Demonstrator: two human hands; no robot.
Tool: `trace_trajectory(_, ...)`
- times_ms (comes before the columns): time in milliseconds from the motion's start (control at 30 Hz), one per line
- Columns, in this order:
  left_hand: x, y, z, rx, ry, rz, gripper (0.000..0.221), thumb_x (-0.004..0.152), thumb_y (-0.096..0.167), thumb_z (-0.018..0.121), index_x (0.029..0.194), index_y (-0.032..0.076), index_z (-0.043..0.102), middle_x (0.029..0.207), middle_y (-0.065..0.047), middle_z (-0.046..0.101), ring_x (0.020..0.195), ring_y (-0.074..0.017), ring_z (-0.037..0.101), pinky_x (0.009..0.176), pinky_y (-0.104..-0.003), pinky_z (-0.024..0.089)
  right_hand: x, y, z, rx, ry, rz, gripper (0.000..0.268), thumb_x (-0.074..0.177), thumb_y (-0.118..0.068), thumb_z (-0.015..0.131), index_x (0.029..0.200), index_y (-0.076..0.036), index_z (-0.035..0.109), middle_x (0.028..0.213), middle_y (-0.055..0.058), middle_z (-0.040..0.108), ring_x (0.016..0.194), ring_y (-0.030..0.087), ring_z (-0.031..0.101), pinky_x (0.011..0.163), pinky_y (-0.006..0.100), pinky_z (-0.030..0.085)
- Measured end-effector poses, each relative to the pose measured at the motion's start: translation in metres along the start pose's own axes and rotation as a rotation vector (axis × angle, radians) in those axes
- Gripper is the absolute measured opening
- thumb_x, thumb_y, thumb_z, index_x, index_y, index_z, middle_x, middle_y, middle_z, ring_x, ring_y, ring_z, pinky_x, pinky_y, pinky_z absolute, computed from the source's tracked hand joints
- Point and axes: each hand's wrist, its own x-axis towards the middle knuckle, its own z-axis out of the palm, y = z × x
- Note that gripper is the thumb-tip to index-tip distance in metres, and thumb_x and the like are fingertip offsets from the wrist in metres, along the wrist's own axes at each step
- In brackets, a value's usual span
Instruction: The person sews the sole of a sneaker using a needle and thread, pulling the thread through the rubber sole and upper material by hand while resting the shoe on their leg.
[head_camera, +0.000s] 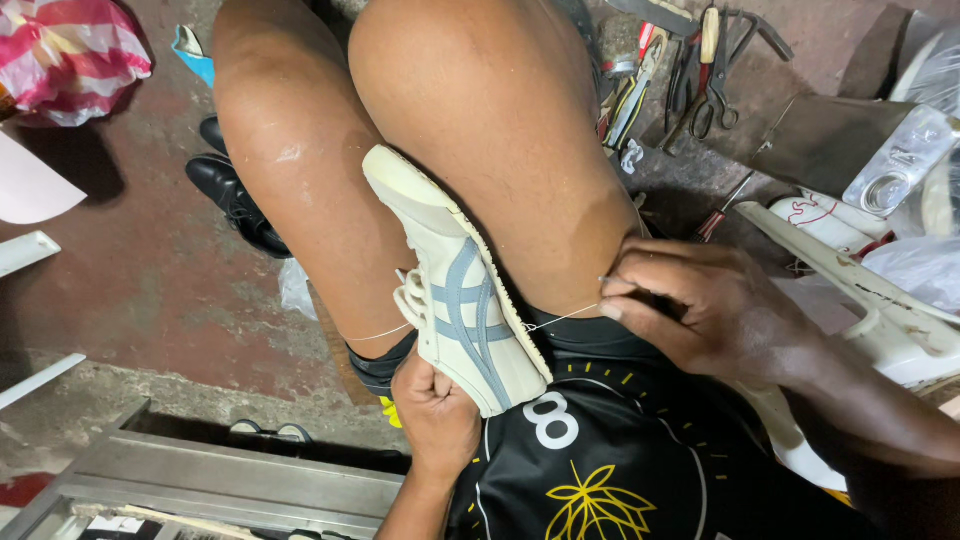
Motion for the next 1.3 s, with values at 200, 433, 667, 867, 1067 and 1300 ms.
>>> trace_trajectory(200, 0.007, 0.027, -0.004, 0.116, -0.158, 0.120, 0.031, 0.085, -0.001, 0.061, 0.115, -0.003, 0.065, 0.104, -0.010, 0.073, 0.095, -0.0159, 0.068, 0.088, -0.028, 0.054, -0.002, 0.009, 0.012, 0.677, 0.065, -0.134, 0.014, 0.099, -0.016, 0.059, 0.092, -0.004, 0.059, 0.094, 0.010, 0.070, 0.083, 0.016, 0.069, 0.075, 0.031, 0.056)
trace_trajectory(433, 0.016, 0.037, -0.010, 0.283, -0.216, 0.115, 0.020, 0.084, 0.001, 0.065, 0.103, -0.002, 0.070, 0.100, -0.014, 0.074, 0.087, -0.0237, 0.073, 0.080, -0.031, 0.058, 0.005, 0.008, 0.037, 1.187, -0.026, -0.132, 0.014, 0.106, -0.011, 0.050, 0.093, -0.006, 0.053, 0.087, 0.008, 0.063, 0.075, 0.013, 0.062, 0.069, 0.028, 0.052)
trace_trajectory(667, 0.017, 0.022, -0.009, 0.209, -0.164, 0.000, 0.015, 0.079, 0.004, 0.072, 0.093, -0.001, 0.074, 0.085, -0.012, 0.077, 0.074, -0.0207, 0.076, 0.071, -0.030, 0.058, 0.014, -0.012, 0.044, 0.763, -0.117, 0.028, 0.016, 0.101, -0.006, 0.054, 0.085, -0.007, 0.051, 0.074, 0.002, 0.053, 0.066, 0.012, 0.050, 0.062, 0.028, 0.045)
trace_trajectory(867, 0.014, 0.013, -0.013, 0.084, -0.178, 0.069, 0.012, 0.083, 0.004, 0.071, 0.093, -0.002, 0.072, 0.086, -0.011, 0.076, 0.075, -0.0199, 0.071, 0.074, -0.030, 0.056, 0.025, -0.012, 0.053, 0.473, 0.095, -0.060, 0.023, 0.102, -0.011, 0.057, 0.085, -0.007, 0.044, 0.079, -0.001, 0.049, 0.069, 0.008, 0.045, 0.063, 0.027, 0.041)
trace_trajectory(1067, 0.017, 0.015, -0.019, 0.009, -0.228, 0.030, 0.015, 0.087, 0.007, 0.070, 0.100, -0.002, 0.073, 0.092, -0.011, 0.077, 0.078, -0.0203, 0.071, 0.077, -0.031, 0.058, 0.021, -0.005, 0.045, 0.963, 0.072, 0.072, 0.022, 0.109, -0.008, 0.047, 0.088, -0.009, 0.042, 0.071, -0.001, 0.044, 0.060, 0.005, 0.037, 0.054, 0.022, 0.033)
trace_trajectory(1300, 0.006, 0.023, -0.011, 0.232, -0.226, 0.057, 0.034, 0.086, 0.025, 0.069, 0.107, -0.001, 0.072, 0.101, -0.014, 0.074, 0.083, -0.0255, 0.072, 0.076, -0.035, 0.056, 0.017, 0.002, 0.043, 0.816, -0.009, -0.037, 0.022, 0.109, -0.009, 0.043, 0.088, -0.007, 0.046, 0.072, 0.004, 0.057, 0.054, 0.004, 0.041, 0.052, 0.020, 0.038)
